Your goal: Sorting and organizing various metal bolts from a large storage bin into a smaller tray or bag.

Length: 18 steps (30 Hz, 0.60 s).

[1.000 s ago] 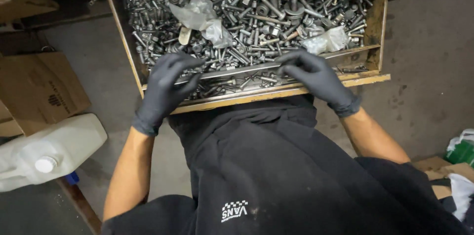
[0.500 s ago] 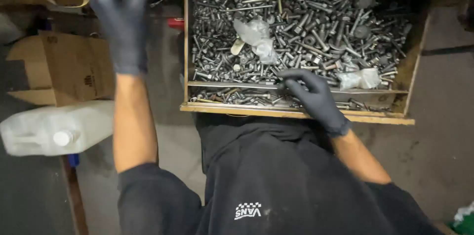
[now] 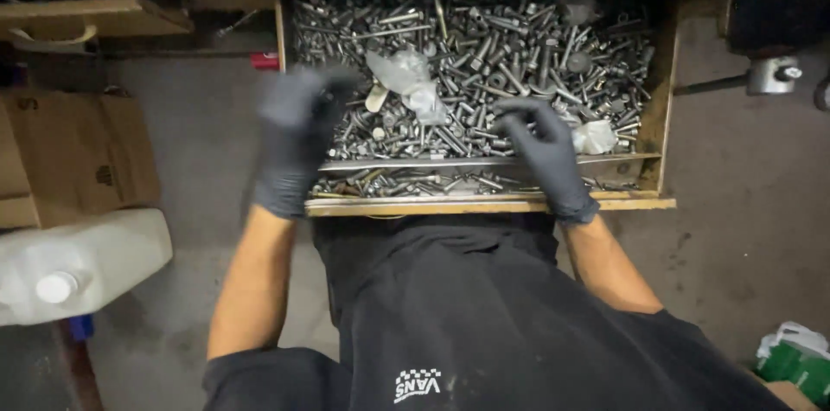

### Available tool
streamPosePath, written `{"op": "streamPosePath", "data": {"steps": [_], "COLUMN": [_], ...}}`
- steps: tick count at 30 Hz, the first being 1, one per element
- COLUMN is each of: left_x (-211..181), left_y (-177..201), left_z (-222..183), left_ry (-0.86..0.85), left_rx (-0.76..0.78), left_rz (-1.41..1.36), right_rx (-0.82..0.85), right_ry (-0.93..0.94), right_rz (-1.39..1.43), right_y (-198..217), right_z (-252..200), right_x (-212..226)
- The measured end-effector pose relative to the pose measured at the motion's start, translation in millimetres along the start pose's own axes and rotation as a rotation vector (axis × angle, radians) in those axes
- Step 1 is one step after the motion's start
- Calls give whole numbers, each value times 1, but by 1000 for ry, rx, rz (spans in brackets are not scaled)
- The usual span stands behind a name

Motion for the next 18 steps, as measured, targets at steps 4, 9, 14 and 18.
{"op": "streamPosePath", "data": {"steps": [4,9,14,18], "left_x": [-67,-151,-177,-187], "left_y": [-100,-171,-225,-228], "left_z": [-60,-71,-94,-93], "left_ry": [54,-622,-935,-944], "left_rx": [667,710,614,574], "left_rz": [-98,9,-170,-149], "right_rx": [-185,-262,-103,289], "right_ry": [47,30,-86,-78], "right_rz": [-51,-131,-332,-727], "right_y": [59,127,148,110], "right_z": [-5,-37,-74,-86], "right_x": [-29,-56,-59,-54]}}
Point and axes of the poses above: each hand's wrist, its own z-axis towards the middle knuckle, its own y-axis out of the back of the hand, x = y × z, the point moved 7 cm from there along z, towards the middle knuckle, and after that the axes turned 6 degrees about y, right-handed, at the moved point
